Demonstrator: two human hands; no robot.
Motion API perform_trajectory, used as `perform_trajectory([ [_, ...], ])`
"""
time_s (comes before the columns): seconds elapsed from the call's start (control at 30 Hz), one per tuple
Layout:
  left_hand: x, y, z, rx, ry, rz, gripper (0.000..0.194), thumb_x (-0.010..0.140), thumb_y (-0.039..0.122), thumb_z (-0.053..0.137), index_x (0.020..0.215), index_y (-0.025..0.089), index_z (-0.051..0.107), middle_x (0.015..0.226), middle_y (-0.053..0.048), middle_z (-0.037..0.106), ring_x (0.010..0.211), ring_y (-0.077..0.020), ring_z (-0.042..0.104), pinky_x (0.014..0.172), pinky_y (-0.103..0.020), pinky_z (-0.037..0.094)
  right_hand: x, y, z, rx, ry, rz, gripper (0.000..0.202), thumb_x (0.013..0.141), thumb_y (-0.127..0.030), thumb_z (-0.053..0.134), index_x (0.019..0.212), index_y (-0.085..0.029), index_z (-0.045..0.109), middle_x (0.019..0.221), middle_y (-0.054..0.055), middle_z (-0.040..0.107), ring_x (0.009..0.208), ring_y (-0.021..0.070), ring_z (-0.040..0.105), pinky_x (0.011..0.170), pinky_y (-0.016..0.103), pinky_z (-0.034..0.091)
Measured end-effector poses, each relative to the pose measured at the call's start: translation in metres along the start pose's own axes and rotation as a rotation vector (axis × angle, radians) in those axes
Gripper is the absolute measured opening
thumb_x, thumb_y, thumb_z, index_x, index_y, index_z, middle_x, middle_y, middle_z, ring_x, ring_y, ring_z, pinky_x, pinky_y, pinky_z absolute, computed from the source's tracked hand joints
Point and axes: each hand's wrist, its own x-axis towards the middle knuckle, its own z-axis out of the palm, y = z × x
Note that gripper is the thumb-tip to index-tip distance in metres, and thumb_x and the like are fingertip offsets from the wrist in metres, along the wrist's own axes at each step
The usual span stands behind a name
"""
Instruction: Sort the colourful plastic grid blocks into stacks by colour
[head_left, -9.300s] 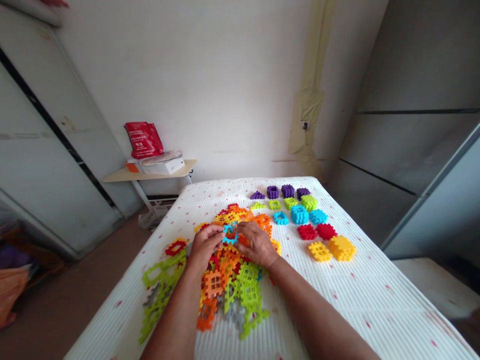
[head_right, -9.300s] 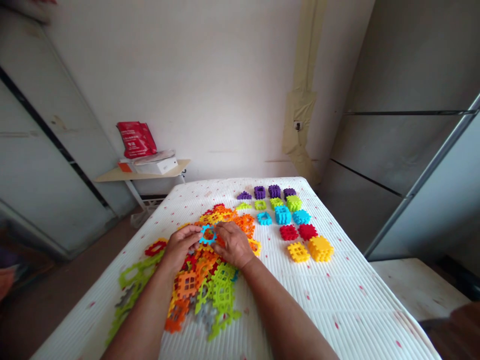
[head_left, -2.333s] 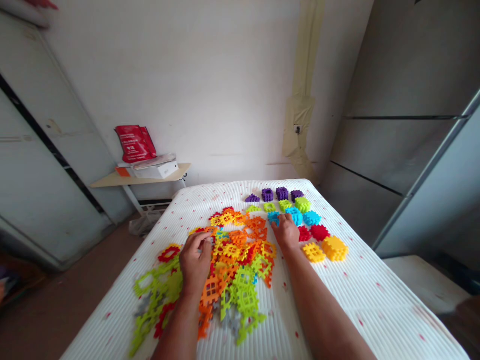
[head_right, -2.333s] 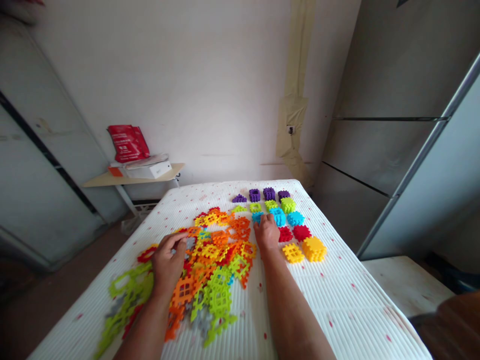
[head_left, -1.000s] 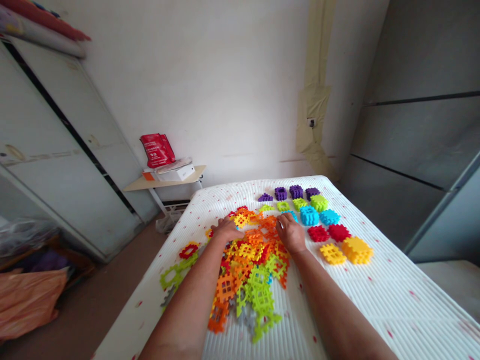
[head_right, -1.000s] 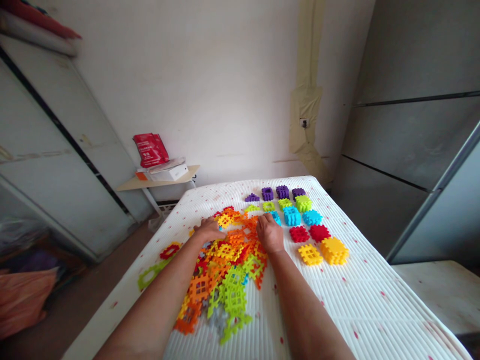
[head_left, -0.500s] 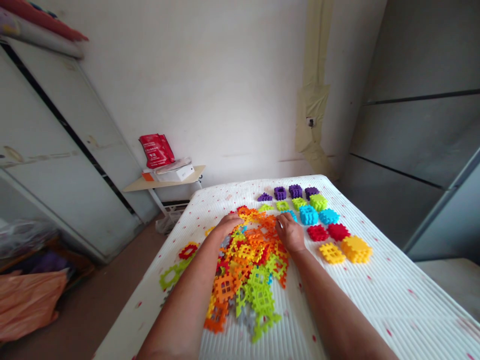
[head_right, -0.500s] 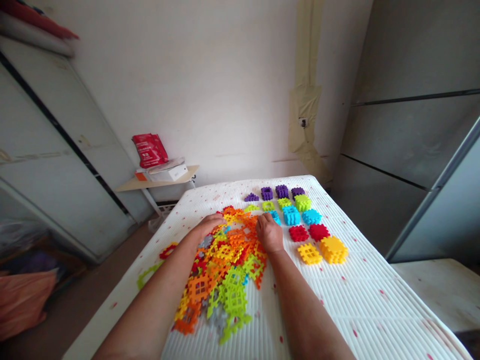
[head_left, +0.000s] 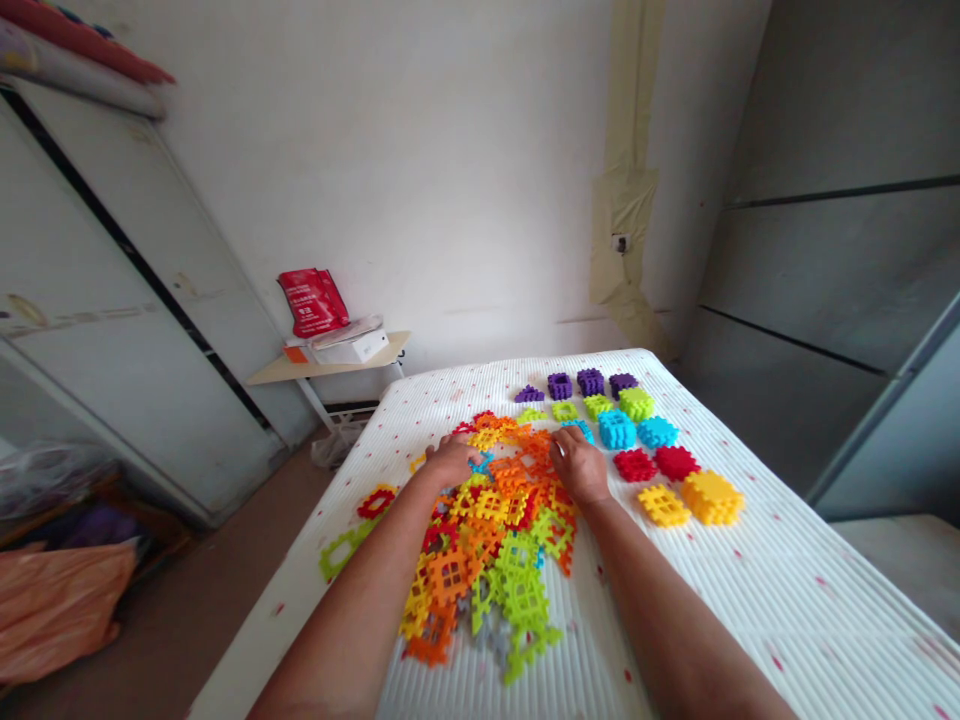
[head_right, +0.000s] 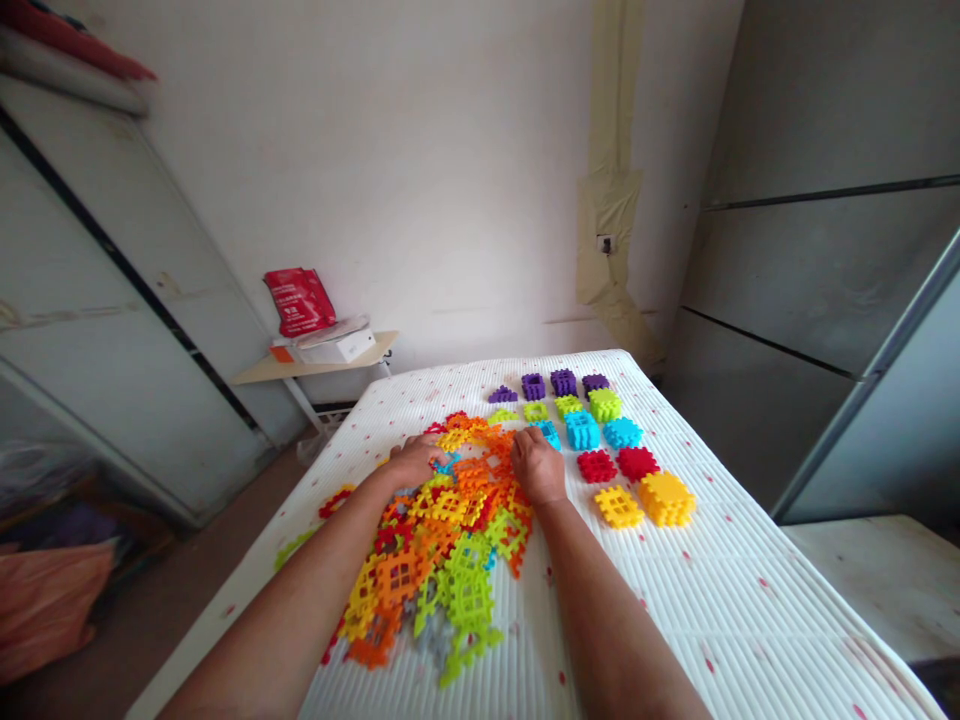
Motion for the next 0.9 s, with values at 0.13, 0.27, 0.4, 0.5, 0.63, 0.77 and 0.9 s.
perform_trajectory([
  [0.13, -0.003, 0.007, -0.005, 0.04, -0.016, -0.005, 0.02, 0.067, 0.03, 0.062, 0.086, 0.031, 0.07, 0.138, 0.0, 0.042, 0.128, -0.0326, 0.033, 0.101, -0.05, 0.028, 0.0, -0.002, -0.003, 0.005, -0.021, 0.007, 0.022, 0.09, -0.023, 0.042, 0.085, -0.019, 0.063, 0.095, 0.005, 0.062, 0.074, 0.0121, 0.056, 0.059, 0.021, 0.033],
  [0.27, -0.001, 0.014, -0.006, 0.08, -0.005, -0.017, 0.017, 0.064, 0.032, 0.066, 0.079, 0.026, 0.07, 0.126, -0.005, 0.05, 0.122, -0.0329, 0.039, 0.097, -0.05, 0.032, 0.0, -0.003, -0.005, 0.012, -0.035, 0.017, 0.023, 0.09, -0.024, 0.041, 0.086, -0.019, 0.063, 0.094, 0.006, 0.062, 0.073, 0.0122, 0.057, 0.059, 0.022, 0.033],
  [0.4, 0.009, 0.021, -0.002, 0.11, 0.014, -0.048, 0.032, 0.052, 0.029, 0.075, 0.082, 0.021, 0.068, 0.119, -0.012, 0.054, 0.118, -0.0368, 0.04, 0.095, -0.055, 0.031, 0.0, -0.003, -0.004, 0.016, -0.044, 0.02, 0.023, 0.09, -0.024, 0.041, 0.085, -0.019, 0.063, 0.094, 0.006, 0.062, 0.074, 0.0123, 0.057, 0.061, 0.021, 0.034],
  [0.5, 0.014, 0.026, 0.004, 0.104, 0.073, -0.047, 0.041, 0.052, 0.027, 0.075, 0.091, 0.02, 0.066, 0.119, -0.016, 0.054, 0.119, -0.0372, 0.038, 0.096, -0.057, 0.027, 0.0, -0.002, -0.003, 0.016, -0.046, 0.018, 0.022, 0.09, -0.024, 0.042, 0.086, -0.019, 0.063, 0.095, 0.006, 0.062, 0.075, 0.0125, 0.057, 0.061, 0.021, 0.034],
  [0.63, 0.013, 0.026, 0.009, 0.024, 0.161, 0.02, 0.037, 0.051, 0.02, 0.074, 0.087, 0.022, 0.066, 0.12, -0.013, 0.054, 0.12, -0.0336, 0.038, 0.099, -0.054, 0.023, 0.0, -0.001, -0.004, 0.009, -0.043, 0.012, 0.021, 0.089, -0.023, 0.043, 0.087, -0.02, 0.063, 0.096, 0.006, 0.063, 0.076, 0.0126, 0.057, 0.061, 0.021, 0.034],
  [0.77, 0.01, 0.014, 0.002, -0.141, 0.261, 0.062, 0.021, 0.051, 0.016, 0.07, 0.071, 0.021, 0.065, 0.124, -0.008, 0.052, 0.122, -0.0322, 0.037, 0.101, -0.046, 0.024, 0.0, -0.001, -0.004, 0.005, -0.037, 0.013, 0.021, 0.089, -0.022, 0.043, 0.086, -0.019, 0.064, 0.096, 0.006, 0.063, 0.076, 0.0125, 0.057, 0.061, 0.021, 0.034],
  [0.9, 0.009, -0.001, -0.01, -0.399, 0.333, 0.09, 0.009, 0.052, 0.018, 0.066, 0.058, 0.019, 0.059, 0.107, -0.003, 0.059, 0.11, -0.0262, 0.048, 0.09, -0.032, 0.037, 0.0, -0.002, -0.003, 0.001, -0.05, 0.014, 0.021, 0.089, -0.022, 0.043, 0.085, -0.02, 0.063, 0.095, 0.006, 0.063, 0.075, 0.0121, 0.057, 0.06, 0.02, 0.033],
])
